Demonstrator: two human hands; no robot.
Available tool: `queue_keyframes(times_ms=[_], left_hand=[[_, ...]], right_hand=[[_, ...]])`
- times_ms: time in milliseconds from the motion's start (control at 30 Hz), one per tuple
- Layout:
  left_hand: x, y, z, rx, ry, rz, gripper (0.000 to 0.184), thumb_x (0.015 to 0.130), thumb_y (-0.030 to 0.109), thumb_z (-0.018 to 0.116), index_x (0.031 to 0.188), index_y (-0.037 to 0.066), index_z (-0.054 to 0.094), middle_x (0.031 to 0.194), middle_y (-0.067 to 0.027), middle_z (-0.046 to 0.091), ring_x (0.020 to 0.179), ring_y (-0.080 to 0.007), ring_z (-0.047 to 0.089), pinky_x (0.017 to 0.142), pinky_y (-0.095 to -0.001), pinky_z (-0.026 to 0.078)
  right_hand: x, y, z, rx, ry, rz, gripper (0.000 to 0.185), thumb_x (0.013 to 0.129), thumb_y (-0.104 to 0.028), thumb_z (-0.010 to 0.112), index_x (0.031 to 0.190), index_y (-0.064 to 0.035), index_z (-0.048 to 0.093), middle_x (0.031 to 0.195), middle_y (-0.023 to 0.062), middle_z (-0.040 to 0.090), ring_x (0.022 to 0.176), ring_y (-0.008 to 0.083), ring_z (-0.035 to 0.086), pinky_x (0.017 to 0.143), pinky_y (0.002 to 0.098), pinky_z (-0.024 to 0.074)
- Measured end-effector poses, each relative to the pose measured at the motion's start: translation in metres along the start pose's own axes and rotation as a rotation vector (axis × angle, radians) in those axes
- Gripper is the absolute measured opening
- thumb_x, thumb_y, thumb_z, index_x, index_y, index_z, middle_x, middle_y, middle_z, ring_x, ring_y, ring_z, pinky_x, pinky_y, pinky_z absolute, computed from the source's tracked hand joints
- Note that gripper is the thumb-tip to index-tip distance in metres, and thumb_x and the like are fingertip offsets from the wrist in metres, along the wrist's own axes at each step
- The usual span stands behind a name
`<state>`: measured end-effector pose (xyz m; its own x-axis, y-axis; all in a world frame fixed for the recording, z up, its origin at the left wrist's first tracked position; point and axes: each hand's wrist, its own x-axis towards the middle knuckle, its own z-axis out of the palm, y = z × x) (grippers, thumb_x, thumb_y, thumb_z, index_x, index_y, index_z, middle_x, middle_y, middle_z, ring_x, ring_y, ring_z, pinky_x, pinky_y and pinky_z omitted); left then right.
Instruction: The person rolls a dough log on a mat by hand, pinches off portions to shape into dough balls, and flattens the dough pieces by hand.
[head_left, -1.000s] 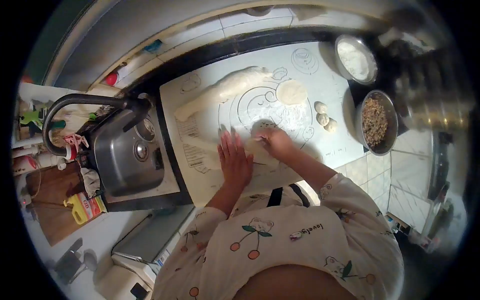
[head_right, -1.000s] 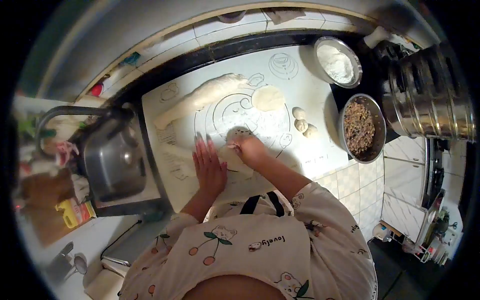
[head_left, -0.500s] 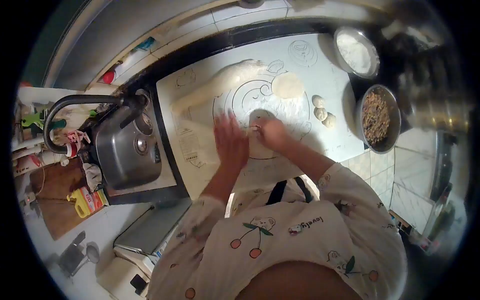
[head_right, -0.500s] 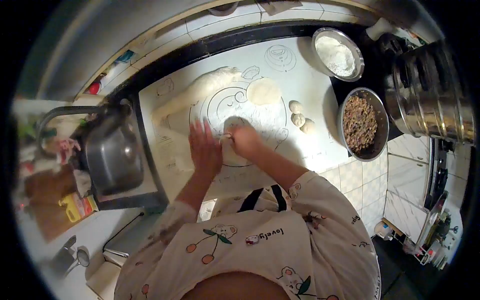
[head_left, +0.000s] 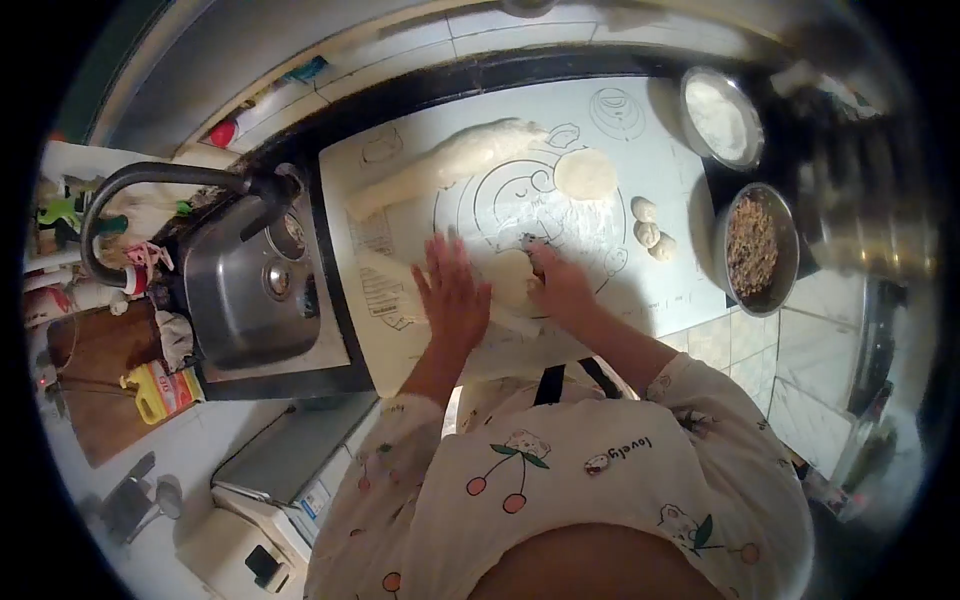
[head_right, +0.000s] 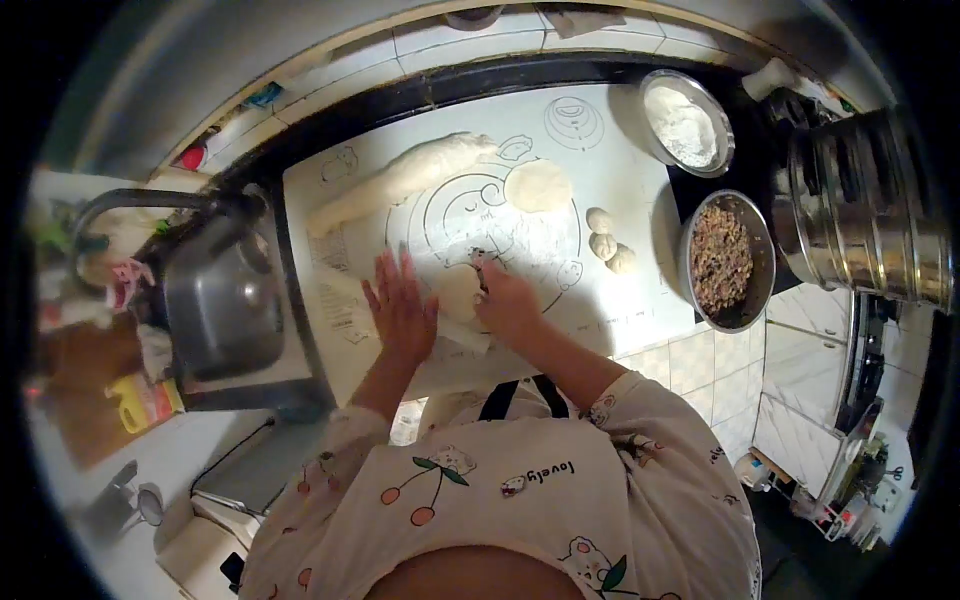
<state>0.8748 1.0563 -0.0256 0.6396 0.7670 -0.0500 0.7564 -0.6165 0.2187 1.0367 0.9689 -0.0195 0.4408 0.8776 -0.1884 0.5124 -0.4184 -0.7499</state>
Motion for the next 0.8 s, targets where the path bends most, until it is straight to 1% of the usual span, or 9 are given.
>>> queue_keyframes(times_ms=[67, 200, 333, 367, 467, 567, 667, 700, 800], left_hand=[[0.043, 0.012, 0.007, -0.020, 0.105, 0.031, 0.074, 0.084, 0.038, 0.054, 0.143, 0.005, 0.021, 0.149, -0.0209, 0.012, 0.139, -0.0329, 0.009, 0.108, -0.0567, 0.006], [0.099, 0.033, 0.005, 0.003, 0.208, 0.010, 0.074, 0.086, 0.038, 0.051, 0.143, 0.002, 0.019, 0.149, -0.0216, 0.010, 0.139, -0.0339, 0.008, 0.110, -0.0511, 0.009], [0.041, 0.015, -0.004, -0.023, 0.014, -0.070, 0.077, 0.086, 0.039, 0.051, 0.144, 0.003, 0.016, 0.150, -0.0216, 0.008, 0.139, -0.0360, 0.007, 0.108, -0.0570, 0.011], [0.027, 0.008, -0.011, 0.036, 0.062, 0.012, 0.077, 0.086, 0.038, 0.052, 0.144, 0.004, 0.015, 0.149, -0.0217, 0.010, 0.139, -0.0373, 0.009, 0.107, -0.0585, 0.011], [0.053, 0.014, -0.009, 0.025, 0.002, -0.034, 0.074, 0.087, 0.036, 0.049, 0.144, 0.004, 0.016, 0.149, -0.0222, 0.012, 0.138, -0.0382, 0.012, 0.108, -0.0572, 0.011], [0.097, 0.024, 0.012, -0.065, 0.269, 0.021, 0.076, 0.083, 0.040, 0.054, 0.141, 0.002, 0.024, 0.147, -0.0232, 0.014, 0.138, -0.0385, 0.012, 0.109, -0.0548, 0.010], [0.058, 0.005, 0.007, -0.071, 0.225, 0.026, 0.076, 0.083, 0.043, 0.052, 0.141, 0.002, 0.024, 0.148, -0.0228, 0.014, 0.138, -0.0383, 0.011, 0.109, -0.0539, 0.009], [0.037, -0.002, 0.003, -0.059, 0.132, -0.008, 0.077, 0.083, 0.045, 0.051, 0.142, 0.003, 0.022, 0.148, -0.0222, 0.013, 0.138, -0.0375, 0.008, 0.109, -0.0544, 0.008], [-0.028, -0.033, 0.014, -0.142, 0.131, 0.010, 0.080, 0.082, 0.046, 0.053, 0.143, 0.005, 0.020, 0.149, -0.0226, 0.008, 0.138, -0.0395, 0.006, 0.109, -0.0554, 0.006]], right_hand=[[-0.002, 0.005, 0.007, -0.057, 0.095, -0.182, 0.031, 0.073, -0.017, 0.066, 0.100, -0.0062, 0.055, 0.090, 0.0158, 0.061, 0.085, 0.0362, 0.058, 0.071, 0.0442, 0.0470], [0.026, -0.001, 0.011, -0.162, 0.050, -0.140, 0.033, 0.071, -0.016, 0.067, 0.101, -0.0047, 0.057, 0.088, 0.0157, 0.062, 0.083, 0.0346, 0.059, 0.072, 0.0425, 0.0477], [0.024, 0.005, 0.006, -0.056, -0.026, -0.149, 0.034, 0.070, -0.014, 0.066, 0.102, -0.0038, 0.058, 0.088, 0.0154, 0.062, 0.082, 0.0337, 0.060, 0.073, 0.0409, 0.0481], [0.024, 0.005, 0.007, -0.027, -0.041, -0.164, 0.034, 0.070, -0.014, 0.066, 0.102, -0.0036, 0.059, 0.089, 0.0154, 0.062, 0.082, 0.0336, 0.060, 0.073, 0.0405, 0.0483], [0.024, 0.008, 0.012, 0.001, 0.023, -0.179, 0.034, 0.070, -0.013, 0.066, 0.102, -0.0049, 0.059, 0.090, 0.0157, 0.063, 0.083, 0.0336, 0.060, 0.074, 0.0408, 0.0483], [0.032, -0.001, 0.006, -0.057, -0.019, -0.009, 0.034, 0.070, -0.011, 0.066, 0.103, -0.0060, 0.059, 0.092, 0.0161, 0.063, 0.084, 0.0340, 0.060, 0.075, 0.0409, 0.0483], [0.033, -0.013, 0.000, -0.114, -0.116, 0.000, 0.032, 0.072, -0.009, 0.063, 0.103, -0.0063, 0.059, 0.092, 0.0163, 0.062, 0.085, 0.0347, 0.060, 0.076, 0.0416, 0.0481], [0.035, -0.007, 0.002, -0.075, -0.145, -0.017, 0.032, 0.074, -0.008, 0.062, 0.105, -0.0061, 0.059, 0.090, 0.0165, 0.062, 0.084, 0.0354, 0.059, 0.075, 0.0417, 0.0479], [0.030, 0.007, 0.011, 0.056, 0.226, -0.148, 0.031, 0.074, -0.009, 0.063, 0.105, -0.0057, 0.059, 0.088, 0.0161, 0.063, 0.084, 0.0350, 0.059, 0.074, 0.0419, 0.0476]])
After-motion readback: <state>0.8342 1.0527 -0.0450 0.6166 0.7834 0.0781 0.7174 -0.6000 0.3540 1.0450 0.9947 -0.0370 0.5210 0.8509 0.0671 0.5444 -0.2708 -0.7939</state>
